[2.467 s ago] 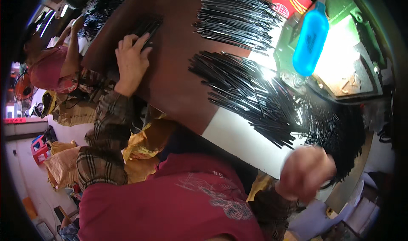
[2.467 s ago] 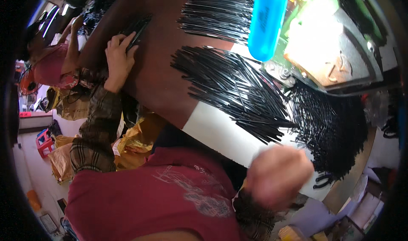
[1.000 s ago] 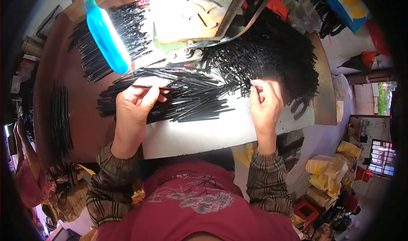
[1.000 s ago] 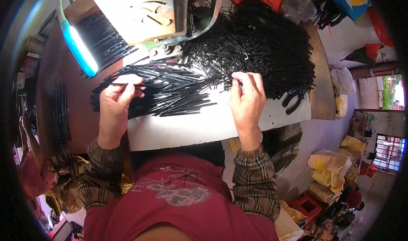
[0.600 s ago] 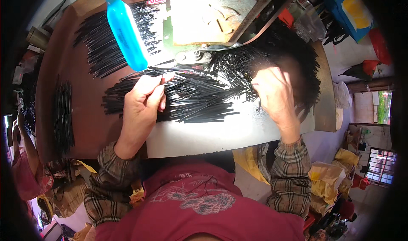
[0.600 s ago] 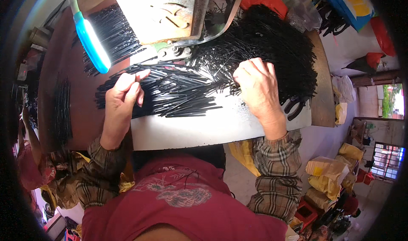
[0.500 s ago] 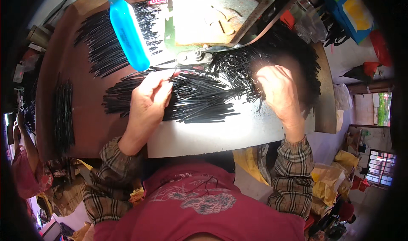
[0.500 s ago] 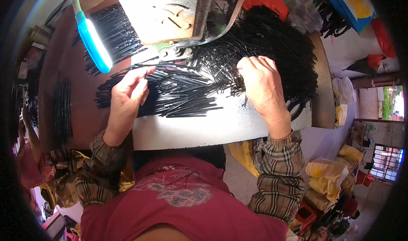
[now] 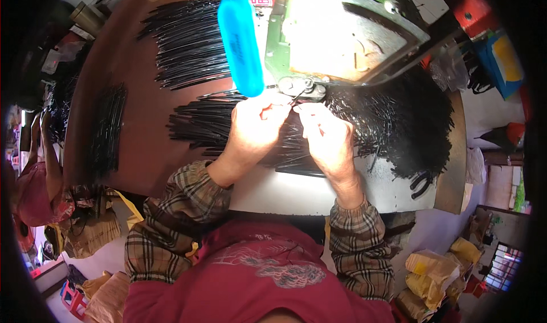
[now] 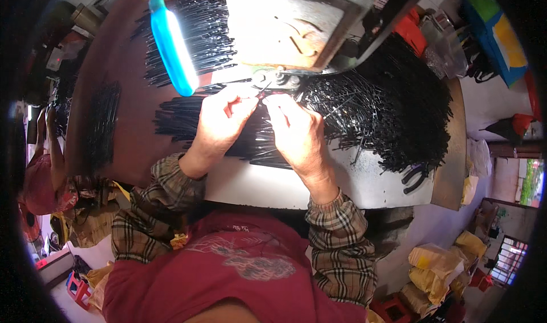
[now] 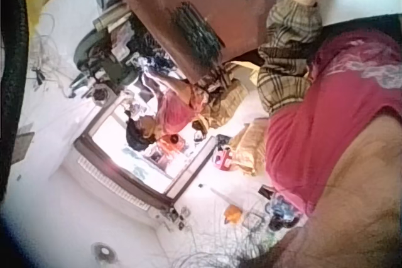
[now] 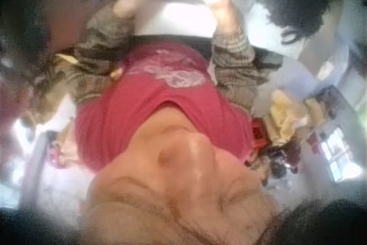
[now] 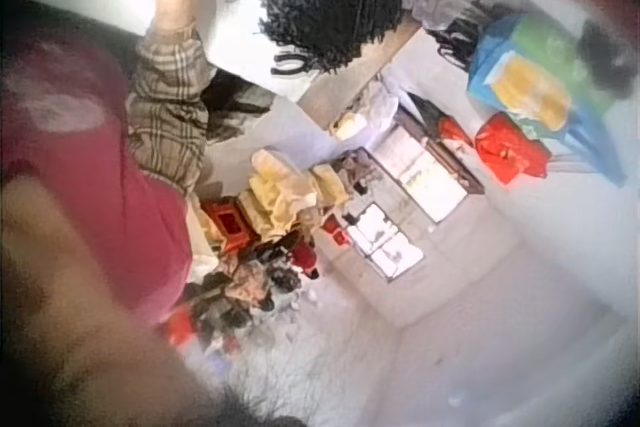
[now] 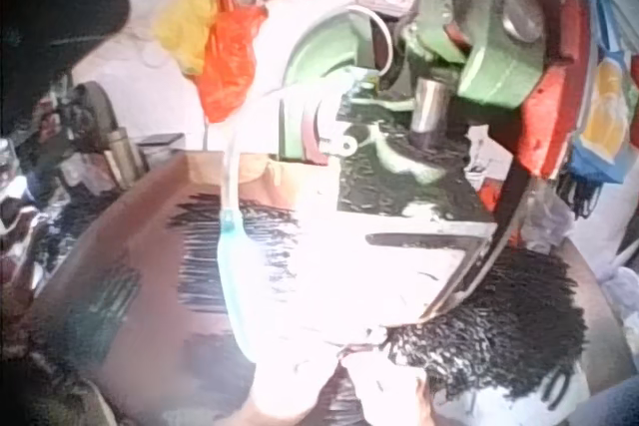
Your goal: The person aligns small black rods by hand, then inserts them into a machine press for crimping or assembly.
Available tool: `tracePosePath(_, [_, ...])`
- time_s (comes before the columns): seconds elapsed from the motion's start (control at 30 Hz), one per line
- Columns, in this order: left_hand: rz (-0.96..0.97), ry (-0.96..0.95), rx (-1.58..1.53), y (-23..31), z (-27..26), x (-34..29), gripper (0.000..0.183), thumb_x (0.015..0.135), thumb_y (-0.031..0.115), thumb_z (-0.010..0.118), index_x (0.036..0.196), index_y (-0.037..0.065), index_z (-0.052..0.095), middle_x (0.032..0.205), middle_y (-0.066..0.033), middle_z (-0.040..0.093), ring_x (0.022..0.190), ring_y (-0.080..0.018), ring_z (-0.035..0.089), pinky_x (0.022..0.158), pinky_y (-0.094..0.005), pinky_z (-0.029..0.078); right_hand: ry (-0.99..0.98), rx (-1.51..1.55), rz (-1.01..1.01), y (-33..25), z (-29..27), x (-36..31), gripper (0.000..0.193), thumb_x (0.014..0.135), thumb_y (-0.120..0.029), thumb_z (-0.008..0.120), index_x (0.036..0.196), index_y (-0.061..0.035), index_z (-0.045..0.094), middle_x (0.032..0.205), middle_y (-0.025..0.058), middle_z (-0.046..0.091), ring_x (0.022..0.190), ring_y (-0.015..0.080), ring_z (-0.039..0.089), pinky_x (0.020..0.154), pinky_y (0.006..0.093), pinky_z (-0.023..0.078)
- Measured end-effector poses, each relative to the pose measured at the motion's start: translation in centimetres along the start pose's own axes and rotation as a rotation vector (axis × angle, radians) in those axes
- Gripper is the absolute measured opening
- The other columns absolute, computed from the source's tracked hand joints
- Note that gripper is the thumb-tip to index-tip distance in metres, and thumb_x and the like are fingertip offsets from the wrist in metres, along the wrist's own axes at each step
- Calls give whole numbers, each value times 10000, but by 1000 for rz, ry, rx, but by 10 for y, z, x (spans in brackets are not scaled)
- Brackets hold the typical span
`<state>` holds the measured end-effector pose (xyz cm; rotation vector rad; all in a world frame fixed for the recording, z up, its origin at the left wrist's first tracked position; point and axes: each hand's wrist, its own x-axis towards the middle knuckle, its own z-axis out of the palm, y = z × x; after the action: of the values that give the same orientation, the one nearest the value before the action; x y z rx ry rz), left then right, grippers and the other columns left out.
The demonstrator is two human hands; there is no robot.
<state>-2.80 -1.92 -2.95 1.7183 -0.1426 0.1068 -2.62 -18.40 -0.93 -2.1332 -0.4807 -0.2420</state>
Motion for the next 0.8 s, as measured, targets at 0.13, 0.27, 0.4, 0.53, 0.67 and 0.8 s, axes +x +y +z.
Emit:
tracePosePath(0.13, [19, 60, -86, -8, -2, -2, 162, 865, -7, 623, 1022, -45, 624, 879, -48, 648, 801, -72, 582, 739, -215, 486, 27, 83, 82, 3, 9, -1, 198, 915, -77, 547, 1046, 17, 662, 687, 75, 655, 551, 77, 572, 525, 231, 461])
tracePosePath(0.27, [39, 40, -70, -7, -4, -2, 159, 860, -8, 629, 1015, -40, 627, 866, -44, 643, 782, -65, 578, 720, -212, 486, 34, 95, 123, -1, 9, 0, 182, 901, -41, 524, 1025, 42, 628, 878, 194, 677, 736, 281, 690, 651, 332, 532])
tracePosePath(0.4, [-15, 64, 56, 2, -4, -2, 147, 857, -2, 635, 1002, -20, 639, 841, -17, 626, 752, -60, 564, 695, -210, 481, 85, 73, 34, 2, 10, 1, 175, 903, -38, 525, 1015, 46, 630, 874, 186, 681, 745, 262, 693, 658, 321, 532])
tracePosePath(0.53, [6, 59, 108, 7, -4, -2, 142, 856, 0, 636, 997, -19, 642, 839, -19, 615, 746, -63, 556, 683, -211, 478, 52, 84, 145, 1, 8, 2, 159, 902, -40, 538, 1005, 28, 639, 852, 159, 682, 681, 166, 659, 615, 279, 504])
tracePosePath(0.67, [67, 30, 132, 3, -7, 4, 146, 861, -2, 627, 1002, -31, 644, 881, -63, 629, 794, -101, 586, 714, -226, 482, 33, 267, 181, 18, 8, 5, 144, 903, -45, 545, 989, 13, 645, 812, 90, 664, 625, 81, 553, 579, 237, 455])
tracePosePath(0.8, [135, 35, 189, -2, -5, 14, 147, 853, -11, 630, 998, -30, 649, 925, -89, 647, 837, -133, 611, 764, -251, 494, 19, 359, 109, 32, 5, 10, 126, 904, -44, 545, 965, 18, 636, 791, 33, 598, 625, 66, 471, 561, 215, 403])
